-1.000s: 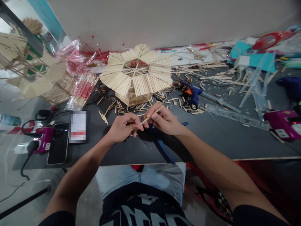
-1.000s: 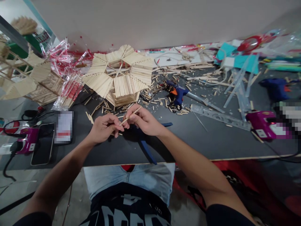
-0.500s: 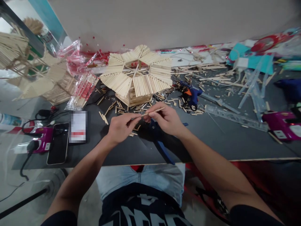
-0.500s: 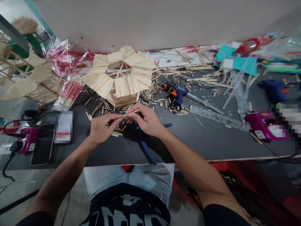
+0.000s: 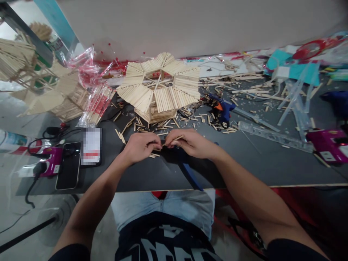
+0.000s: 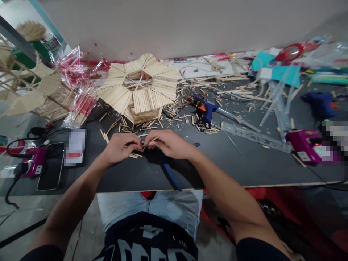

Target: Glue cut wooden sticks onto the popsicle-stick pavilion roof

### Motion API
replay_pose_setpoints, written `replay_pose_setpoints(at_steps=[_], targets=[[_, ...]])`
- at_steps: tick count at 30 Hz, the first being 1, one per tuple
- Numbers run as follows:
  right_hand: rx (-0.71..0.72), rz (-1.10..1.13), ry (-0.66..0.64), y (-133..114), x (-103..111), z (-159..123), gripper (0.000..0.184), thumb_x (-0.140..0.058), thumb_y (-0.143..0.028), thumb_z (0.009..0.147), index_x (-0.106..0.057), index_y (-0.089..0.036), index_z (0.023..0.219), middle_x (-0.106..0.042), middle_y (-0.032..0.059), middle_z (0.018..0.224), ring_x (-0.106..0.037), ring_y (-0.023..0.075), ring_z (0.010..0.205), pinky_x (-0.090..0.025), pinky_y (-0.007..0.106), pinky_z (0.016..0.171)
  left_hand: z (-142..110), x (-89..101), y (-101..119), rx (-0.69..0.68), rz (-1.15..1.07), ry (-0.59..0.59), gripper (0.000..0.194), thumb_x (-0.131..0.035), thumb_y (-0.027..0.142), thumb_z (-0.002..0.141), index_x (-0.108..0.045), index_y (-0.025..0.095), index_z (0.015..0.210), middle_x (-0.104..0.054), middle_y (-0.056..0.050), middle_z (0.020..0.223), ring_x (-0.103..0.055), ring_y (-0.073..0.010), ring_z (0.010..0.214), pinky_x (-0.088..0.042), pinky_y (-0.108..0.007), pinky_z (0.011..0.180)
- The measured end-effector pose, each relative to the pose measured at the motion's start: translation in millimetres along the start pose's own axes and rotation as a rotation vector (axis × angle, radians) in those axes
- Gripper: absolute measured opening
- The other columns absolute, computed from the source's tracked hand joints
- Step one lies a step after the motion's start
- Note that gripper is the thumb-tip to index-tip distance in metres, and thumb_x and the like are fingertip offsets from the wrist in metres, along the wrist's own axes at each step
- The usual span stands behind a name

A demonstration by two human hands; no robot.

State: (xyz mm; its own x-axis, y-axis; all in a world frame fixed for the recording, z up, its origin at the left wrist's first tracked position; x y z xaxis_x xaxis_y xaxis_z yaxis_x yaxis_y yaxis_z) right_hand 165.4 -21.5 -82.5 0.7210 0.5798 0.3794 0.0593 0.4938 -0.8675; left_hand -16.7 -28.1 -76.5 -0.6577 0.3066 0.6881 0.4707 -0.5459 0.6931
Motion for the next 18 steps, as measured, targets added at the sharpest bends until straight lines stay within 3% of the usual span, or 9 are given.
replay_pose_setpoints(at_steps=[5,10,14,18], targets=[[-0.007,0.030,0.046,-2,12,-3,0.016,-0.055,-0.028,0.104,-0.070,-0.022,0.106,-0.073,0.0048,0.094,-0.071,0.0140,0.081,-0.058,0.027,0.074,1,0.8,3,0.069,-0.038,0.017,0.014,-0.057,0.015,0.092,-0.070,0.019,0.086,-0.075,-0.001,0.081,-0.068,-0.0128,0.072,-0.049,-0.023,0.070],[-0.055,-0.063,0.190,-1,27,-4,0.017,-0.065,-0.037,0.099,-0.072,-0.022,0.096,-0.075,0.0055,0.092,-0.071,0.0173,0.083,-0.055,0.031,0.076,-1,0.2,-7,0.157,0.209,0.062,0.019,-0.058,0.028,0.101,-0.074,0.021,0.094,-0.078,-0.001,0.085,-0.070,-0.0142,0.075,-0.047,-0.024,0.070],[-0.061,-0.142,0.250,0,30,-3,0.021,-0.064,-0.040,0.100,-0.069,-0.022,0.090,-0.075,0.0049,0.088,-0.070,0.0176,0.080,-0.053,0.032,0.076,-2,-0.7,-11,0.129,0.328,0.068,0.024,-0.053,0.033,0.106,-0.073,0.020,0.099,-0.079,-0.001,0.089,-0.072,-0.0137,0.079,-0.048,-0.023,0.070],[-0.047,-0.193,0.250,1,26,-2,0.018,-0.062,-0.038,0.101,-0.069,-0.022,0.094,-0.074,0.0045,0.088,-0.068,0.0165,0.077,-0.052,0.031,0.072,-3,-2.8,-11,0.084,0.392,0.027,0.023,-0.049,0.022,0.106,-0.071,0.020,0.109,-0.080,-0.004,0.102,-0.075,-0.0152,0.090,-0.053,-0.024,0.076]])
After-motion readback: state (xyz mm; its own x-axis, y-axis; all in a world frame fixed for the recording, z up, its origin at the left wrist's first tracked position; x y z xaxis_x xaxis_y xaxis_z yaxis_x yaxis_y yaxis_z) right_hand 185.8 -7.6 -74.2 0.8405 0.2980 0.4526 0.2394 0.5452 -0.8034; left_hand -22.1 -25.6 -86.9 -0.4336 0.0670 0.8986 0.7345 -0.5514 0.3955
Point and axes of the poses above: each hand's wrist, its own z-axis towards the middle knuckle, its own x-axis out of the back of the hand, y = z × x, the point moved 5 cm from there along z, towards the middle knuckle
